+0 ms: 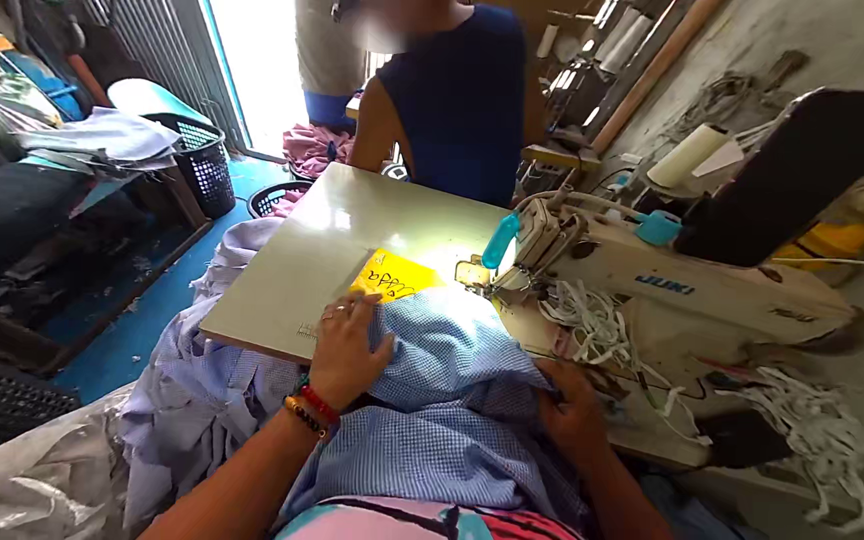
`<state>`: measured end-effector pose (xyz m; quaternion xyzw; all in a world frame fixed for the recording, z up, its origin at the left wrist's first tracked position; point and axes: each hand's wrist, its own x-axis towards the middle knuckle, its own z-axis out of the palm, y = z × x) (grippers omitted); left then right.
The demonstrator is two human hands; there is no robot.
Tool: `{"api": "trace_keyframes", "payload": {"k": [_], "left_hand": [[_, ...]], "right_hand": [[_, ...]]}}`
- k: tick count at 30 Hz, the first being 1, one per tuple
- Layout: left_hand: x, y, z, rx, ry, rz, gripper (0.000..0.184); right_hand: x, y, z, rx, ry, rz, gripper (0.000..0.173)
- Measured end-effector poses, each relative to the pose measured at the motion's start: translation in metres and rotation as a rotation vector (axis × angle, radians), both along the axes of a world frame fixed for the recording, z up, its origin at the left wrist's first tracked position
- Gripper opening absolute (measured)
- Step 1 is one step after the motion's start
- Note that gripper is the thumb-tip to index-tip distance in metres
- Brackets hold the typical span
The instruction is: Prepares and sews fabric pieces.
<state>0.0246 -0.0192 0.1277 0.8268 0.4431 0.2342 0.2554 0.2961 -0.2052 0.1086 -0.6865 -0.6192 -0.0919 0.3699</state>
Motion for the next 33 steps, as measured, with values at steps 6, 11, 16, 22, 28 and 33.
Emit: {"api": "trace_keyframes", "payload": {"k": [6,11,16,22,28,33], "left_hand": [[0.079,-0.016,0.032,0.038,-0.088,-0.794,0.082],[0.105,-0.03,0.069,-0.253,-0.228,-0.945,0.017],[0.106,-0.039,0.112,-0.071,-0.375,-0.85,0.019],[0.13,0.01,0.147,0.219,-0.376,-0.635,0.019],[0.166,0.034,0.195,0.433,-0.101,-0.673,0.017],[0.144,0.01,0.222,0.489,0.037,-0.786,0.017]], "right_hand": [[-0.006,0.006,0.037,0.227,-0.012,0.336,0.018],[-0.002,-0.01,0.048,0.106,0.202,0.19,0.04],[0.012,-0.025,0.033,-0.527,0.692,0.134,0.044],[0.054,-0.067,0.012,0.174,1.155,0.33,0.03],[0.105,-0.118,0.059,-0.091,0.787,0.361,0.042],[0.149,-0.167,0.11,-0.05,0.302,-0.047,0.032]]}}
